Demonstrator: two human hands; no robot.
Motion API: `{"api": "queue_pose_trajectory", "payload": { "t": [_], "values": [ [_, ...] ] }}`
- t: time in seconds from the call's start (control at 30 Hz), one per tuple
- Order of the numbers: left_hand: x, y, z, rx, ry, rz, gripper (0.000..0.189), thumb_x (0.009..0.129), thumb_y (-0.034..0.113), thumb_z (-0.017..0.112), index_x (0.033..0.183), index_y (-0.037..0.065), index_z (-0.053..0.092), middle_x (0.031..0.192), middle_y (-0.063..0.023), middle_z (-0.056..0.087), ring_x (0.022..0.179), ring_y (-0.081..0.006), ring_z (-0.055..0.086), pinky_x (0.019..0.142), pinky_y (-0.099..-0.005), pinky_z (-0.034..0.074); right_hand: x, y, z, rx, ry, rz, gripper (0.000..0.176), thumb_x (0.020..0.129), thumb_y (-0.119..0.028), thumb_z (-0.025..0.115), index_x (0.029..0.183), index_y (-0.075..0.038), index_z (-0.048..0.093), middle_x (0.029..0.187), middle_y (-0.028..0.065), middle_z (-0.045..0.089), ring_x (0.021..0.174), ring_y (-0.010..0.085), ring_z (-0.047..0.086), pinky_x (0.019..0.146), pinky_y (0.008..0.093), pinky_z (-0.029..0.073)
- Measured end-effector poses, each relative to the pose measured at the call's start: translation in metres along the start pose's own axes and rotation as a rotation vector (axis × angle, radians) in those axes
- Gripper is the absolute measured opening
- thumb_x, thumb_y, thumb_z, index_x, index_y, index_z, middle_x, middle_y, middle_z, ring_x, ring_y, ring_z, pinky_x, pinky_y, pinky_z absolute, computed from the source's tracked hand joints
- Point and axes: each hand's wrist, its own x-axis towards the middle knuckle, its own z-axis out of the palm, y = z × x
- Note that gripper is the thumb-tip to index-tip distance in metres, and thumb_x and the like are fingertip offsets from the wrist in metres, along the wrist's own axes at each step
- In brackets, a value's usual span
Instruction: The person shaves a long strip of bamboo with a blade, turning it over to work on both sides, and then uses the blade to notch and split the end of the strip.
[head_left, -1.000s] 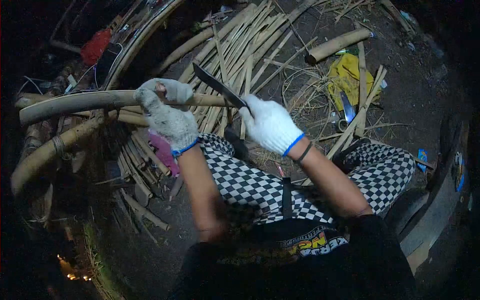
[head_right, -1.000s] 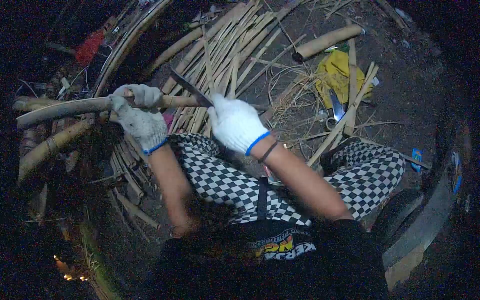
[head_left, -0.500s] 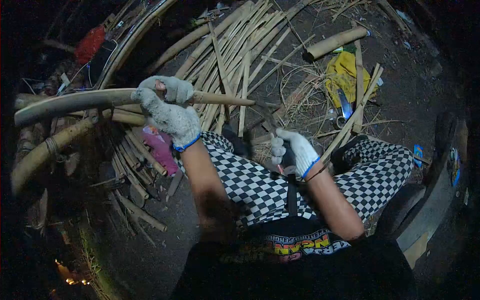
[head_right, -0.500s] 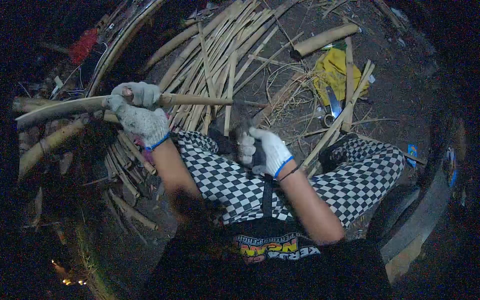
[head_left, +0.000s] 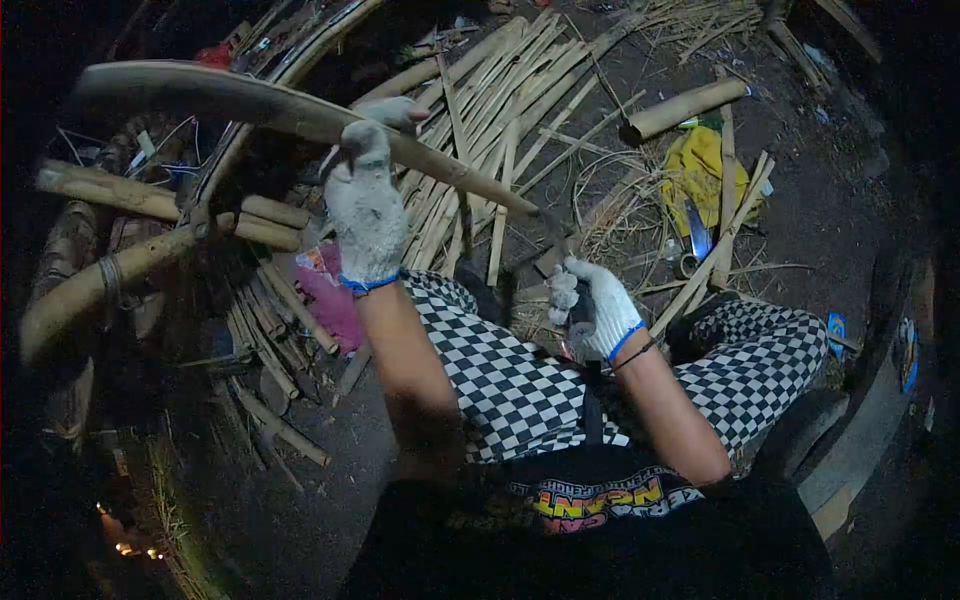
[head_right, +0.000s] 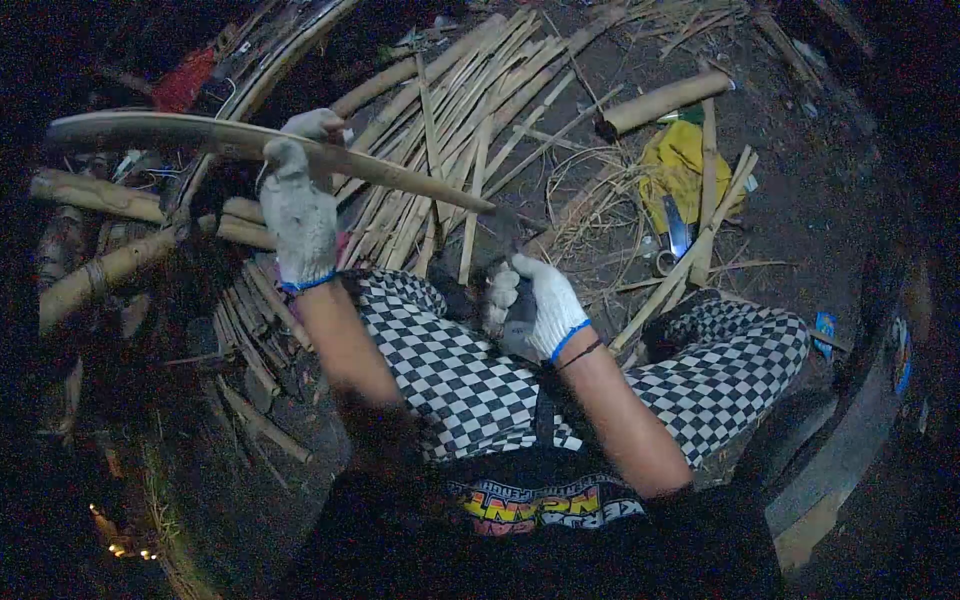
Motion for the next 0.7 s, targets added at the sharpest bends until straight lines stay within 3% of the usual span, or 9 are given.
{"api": "queue_pose_trajectory", "payload": {
  "t": [0.07,0.13,0.2,0.23,0.3,0.47,0.53,0.67,0.7],
  "values": [
    [0.002,0.016,0.008,0.346,-0.062,-0.05,0.044,0.096,0.044,0.049,0.096,0.002,0.065,0.101,-0.0069,0.066,0.097,-0.0188,0.059,0.09,-0.0319,0.041,0.001,-0.002,0.002,-0.034,-0.083,-0.033,0.02,0.097,-0.023,0.045,0.08,-0.012,0.048,0.061,-0.0046,0.045,0.046,0.0094,0.04,0.047,0.0286,0.038],
    [0.004,0.019,-0.001,0.436,-0.091,-0.066,0.047,0.097,0.043,0.047,0.098,0.0,0.066,0.101,-0.0082,0.067,0.096,-0.0182,0.06,0.088,-0.0315,0.042,-0.009,-0.007,0.01,-0.063,-0.07,-0.013,0.02,0.097,-0.024,0.045,0.081,-0.012,0.048,0.06,-0.0052,0.045,0.045,0.0094,0.039,0.046,0.0285,0.037],
    [0.009,0.021,-0.012,1.288,-0.145,-0.449,0.044,0.097,0.04,0.049,0.105,0.0,0.066,0.101,-0.0082,0.067,0.098,-0.0168,0.059,0.088,-0.0315,0.044,-0.013,-0.011,0.014,-0.092,-0.058,0.006,0.02,0.097,-0.024,0.046,0.082,-0.012,0.048,0.06,-0.0057,0.044,0.044,0.0093,0.038,0.046,0.0283,0.037],
    [0.009,0.022,-0.008,1.287,-0.142,-0.447,0.044,0.097,0.04,0.049,0.105,0.0,0.066,0.101,-0.0082,0.067,0.098,-0.0168,0.059,0.088,-0.0315,0.044,-0.015,-0.013,0.013,-0.051,-0.12,0.048,0.02,0.097,-0.025,0.046,0.082,-0.012,0.048,0.06,-0.0063,0.043,0.044,0.0091,0.038,0.046,0.0282,0.036],
    [0.008,0.022,0.003,0.392,-0.055,-0.142,0.038,0.096,0.036,0.053,0.108,0.002,0.066,0.102,-0.0075,0.068,0.099,-0.0158,0.06,0.088,-0.0306,0.045,-0.014,-0.014,0.011,-0.068,-0.138,0.049,0.02,0.097,-0.025,0.047,0.084,-0.011,0.049,0.059,-0.0069,0.04,0.043,0.0085,0.037,0.045,0.0277,0.035],
    [0.015,0.025,0.011,0.401,-0.062,-0.161,0.034,0.095,0.032,0.056,0.109,0.003,0.066,0.103,-0.0058,0.067,0.097,-0.0146,0.06,0.088,-0.0288,0.046,-0.039,-0.007,0.045,0.029,-0.16,0.053,0.022,0.098,-0.028,0.046,0.089,-0.009,0.052,0.059,-0.0075,0.041,0.042,0.0076,0.036,0.043,0.0271,0.033],
    [0.018,0.027,0.015,0.369,-0.059,-0.175,0.035,0.095,0.033,0.056,0.109,0.003,0.066,0.103,-0.0053,0.067,0.096,-0.0142,0.06,0.088,-0.0285,0.046,-0.048,-0.01,0.054,-0.019,-0.5,0.154,0.024,0.098,-0.031,0.045,0.093,-0.009,0.054,0.058,-0.0074,0.04,0.039,0.0076,0.035,0.042,0.0268,0.032],
    [0.027,0.018,0.01,0.298,-0.108,-0.173,0.033,0.095,0.031,0.057,0.109,0.002,0.066,0.101,-0.0046,0.067,0.093,-0.0138,0.06,0.086,-0.0286,0.046,-0.055,-0.01,0.073,-0.049,-0.342,0.118,0.025,0.099,-0.032,0.044,0.095,-0.009,0.055,0.057,-0.0068,0.039,0.037,0.0083,0.032,0.041,0.0269,0.031],
    [0.032,0.015,0.007,0.306,-0.12,-0.144,0.033,0.095,0.03,0.057,0.109,0.002,0.066,0.101,-0.0046,0.067,0.092,-0.0136,0.061,0.086,-0.0287,0.047,-0.052,-0.01,0.067,-0.04,-0.412,0.111,0.025,0.099,-0.031,0.043,0.095,-0.009,0.054,0.057,-0.0065,0.039,0.038,0.0088,0.033,0.041,0.0273,0.032]
  ]
}}
